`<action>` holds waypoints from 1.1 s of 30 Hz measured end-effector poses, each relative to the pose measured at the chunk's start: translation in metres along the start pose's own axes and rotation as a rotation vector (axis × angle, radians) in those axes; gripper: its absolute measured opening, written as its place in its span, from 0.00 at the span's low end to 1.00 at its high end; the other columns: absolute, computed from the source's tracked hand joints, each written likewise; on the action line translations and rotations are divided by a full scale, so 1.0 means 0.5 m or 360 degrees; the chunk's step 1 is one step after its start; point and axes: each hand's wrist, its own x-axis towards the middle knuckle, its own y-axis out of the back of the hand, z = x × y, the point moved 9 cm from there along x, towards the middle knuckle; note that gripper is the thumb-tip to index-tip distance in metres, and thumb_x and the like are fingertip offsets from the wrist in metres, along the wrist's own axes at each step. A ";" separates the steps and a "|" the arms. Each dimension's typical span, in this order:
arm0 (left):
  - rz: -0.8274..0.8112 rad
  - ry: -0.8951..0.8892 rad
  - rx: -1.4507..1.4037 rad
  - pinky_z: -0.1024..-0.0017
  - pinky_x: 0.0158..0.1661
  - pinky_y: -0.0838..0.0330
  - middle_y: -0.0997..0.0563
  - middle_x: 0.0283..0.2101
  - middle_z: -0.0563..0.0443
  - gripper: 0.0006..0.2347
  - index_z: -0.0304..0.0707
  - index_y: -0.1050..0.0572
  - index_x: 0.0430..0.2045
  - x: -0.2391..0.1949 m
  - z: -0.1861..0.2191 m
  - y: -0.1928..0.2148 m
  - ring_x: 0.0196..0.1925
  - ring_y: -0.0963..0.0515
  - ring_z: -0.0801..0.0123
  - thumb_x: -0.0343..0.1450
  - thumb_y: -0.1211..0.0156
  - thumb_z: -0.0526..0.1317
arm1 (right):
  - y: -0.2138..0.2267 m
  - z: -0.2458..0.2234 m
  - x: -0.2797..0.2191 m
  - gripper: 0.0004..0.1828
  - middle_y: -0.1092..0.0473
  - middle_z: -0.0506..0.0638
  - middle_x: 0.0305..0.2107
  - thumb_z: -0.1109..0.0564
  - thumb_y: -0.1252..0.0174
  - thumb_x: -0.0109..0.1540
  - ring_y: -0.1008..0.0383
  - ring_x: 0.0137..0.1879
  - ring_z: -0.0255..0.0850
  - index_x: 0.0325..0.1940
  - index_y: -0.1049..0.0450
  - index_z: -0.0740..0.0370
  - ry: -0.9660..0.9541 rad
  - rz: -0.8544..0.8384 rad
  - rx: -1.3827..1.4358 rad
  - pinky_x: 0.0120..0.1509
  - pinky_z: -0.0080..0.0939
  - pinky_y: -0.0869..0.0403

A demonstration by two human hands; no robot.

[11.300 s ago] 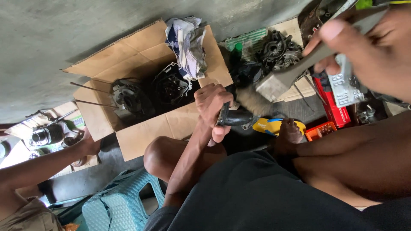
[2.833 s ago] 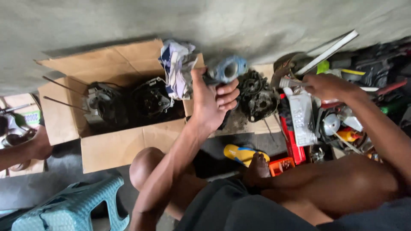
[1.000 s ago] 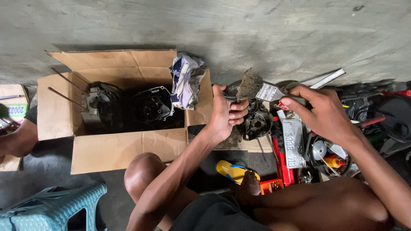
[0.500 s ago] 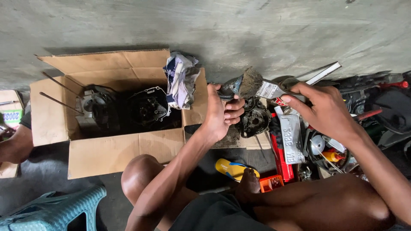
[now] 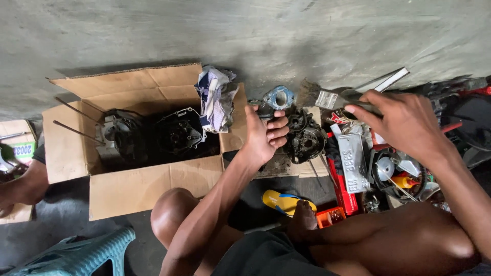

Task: Cleaning a motorcycle engine component with a brush.

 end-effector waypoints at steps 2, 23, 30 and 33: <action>0.0056 0.0001 0.0015 0.77 0.12 0.62 0.46 0.14 0.69 0.15 0.52 0.35 0.18 0.001 -0.004 0.004 0.11 0.51 0.83 0.68 0.66 0.56 | 0.024 -0.008 -0.003 0.17 0.34 0.46 0.07 0.41 0.43 0.71 0.31 0.15 0.39 0.47 0.21 0.56 -0.0007 0.0098 -0.0057 0.26 0.44 0.29; -0.0140 -0.0115 0.0127 0.77 0.13 0.62 0.47 0.15 0.67 0.16 0.47 0.36 0.20 -0.047 0.043 -0.037 0.12 0.52 0.82 0.67 0.65 0.56 | 0.061 -0.031 -0.013 0.19 0.33 0.49 0.09 0.41 0.40 0.74 0.29 0.20 0.43 0.47 0.20 0.60 0.0024 0.0264 0.0022 0.38 0.47 0.29; -0.0162 -0.0080 0.0267 0.78 0.12 0.58 0.47 0.16 0.67 0.17 0.50 0.40 0.19 -0.043 0.005 -0.049 0.13 0.51 0.82 0.72 0.71 0.56 | 0.055 -0.076 -0.020 0.16 0.31 0.50 0.13 0.45 0.37 0.69 0.30 0.19 0.41 0.46 0.22 0.62 0.0212 0.0267 0.0209 0.28 0.44 0.31; -0.0191 -0.0082 0.0263 0.79 0.13 0.58 0.47 0.16 0.67 0.17 0.50 0.39 0.20 -0.052 0.008 -0.056 0.13 0.51 0.83 0.72 0.70 0.57 | 0.050 -0.065 -0.019 0.18 0.32 0.49 0.11 0.44 0.38 0.70 0.29 0.19 0.41 0.49 0.22 0.61 0.0187 0.0221 0.0144 0.29 0.46 0.30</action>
